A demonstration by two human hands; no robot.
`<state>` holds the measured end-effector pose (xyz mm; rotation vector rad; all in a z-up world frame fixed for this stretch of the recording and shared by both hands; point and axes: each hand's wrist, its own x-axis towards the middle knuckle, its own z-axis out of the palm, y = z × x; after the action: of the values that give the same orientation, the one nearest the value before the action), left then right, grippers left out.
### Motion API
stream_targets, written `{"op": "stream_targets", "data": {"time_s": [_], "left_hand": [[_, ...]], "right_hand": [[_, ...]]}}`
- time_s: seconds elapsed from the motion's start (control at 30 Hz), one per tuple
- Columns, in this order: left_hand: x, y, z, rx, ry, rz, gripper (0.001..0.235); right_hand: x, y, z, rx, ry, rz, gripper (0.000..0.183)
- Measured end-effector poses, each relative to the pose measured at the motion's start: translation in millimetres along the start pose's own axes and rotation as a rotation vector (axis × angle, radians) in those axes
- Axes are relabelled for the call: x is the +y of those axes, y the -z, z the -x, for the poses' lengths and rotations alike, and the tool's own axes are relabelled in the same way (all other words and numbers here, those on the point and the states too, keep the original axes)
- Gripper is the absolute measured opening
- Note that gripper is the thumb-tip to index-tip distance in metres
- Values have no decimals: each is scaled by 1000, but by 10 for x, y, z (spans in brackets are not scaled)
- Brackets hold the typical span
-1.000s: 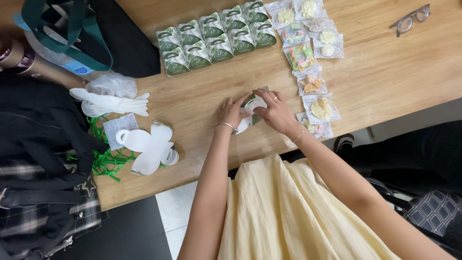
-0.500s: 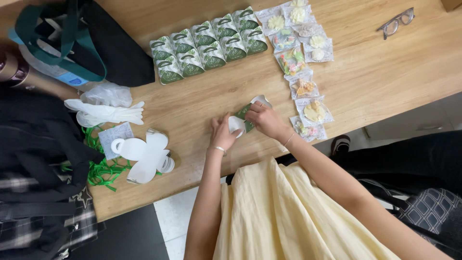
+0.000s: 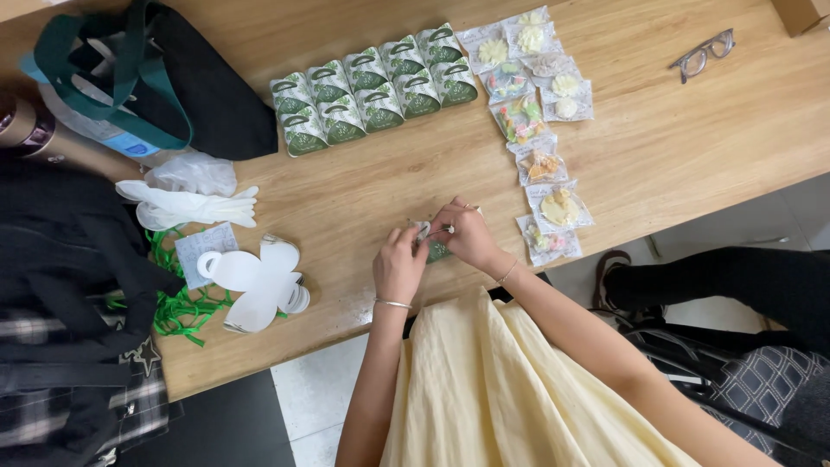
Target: Packaging small bagged items into white decorative cardboard boxes on a workbench.
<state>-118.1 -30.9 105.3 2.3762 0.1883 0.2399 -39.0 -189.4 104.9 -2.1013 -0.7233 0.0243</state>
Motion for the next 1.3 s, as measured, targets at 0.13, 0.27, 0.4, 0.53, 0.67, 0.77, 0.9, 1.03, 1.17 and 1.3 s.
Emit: {"op": "stream_targets", "data": {"time_s": [0.13, 0.27, 0.4, 0.53, 0.67, 0.77, 0.9, 1.03, 1.17, 1.3], "left_hand": [[-69, -135, 64, 16, -72, -38, 19], [-39, -160, 90, 37, -129, -6, 18], [67, -107, 88, 25, -124, 93, 19], [-17, -195, 119, 29, -79, 191, 16], [-59, -214, 105, -4, -78, 246, 13], [-64, -241, 108, -26, -127, 187, 12], [-89, -356, 148, -35, -176, 37, 11], [-53, -425, 90, -46, -151, -32, 11], [-47, -503, 82, -56, -142, -45, 13], [-36, -513, 108, -110, -142, -63, 17]], "right_hand": [[153, -137, 161, 81, -44, 8, 19], [346, -227, 248, 15, -383, -218, 17], [387, -182, 269, -14, -437, -202, 20], [316, -100, 328, 17, -361, -428, 42], [308, -61, 382, -16, -378, -509, 52], [339, -46, 413, -50, -377, -617, 50], [435, -49, 463, -105, -327, -626, 37], [512, -73, 481, -102, -277, -506, 33], [399, 41, 442, -123, -356, -400, 33], [330, 94, 431, -34, -124, -224, 29]]}}
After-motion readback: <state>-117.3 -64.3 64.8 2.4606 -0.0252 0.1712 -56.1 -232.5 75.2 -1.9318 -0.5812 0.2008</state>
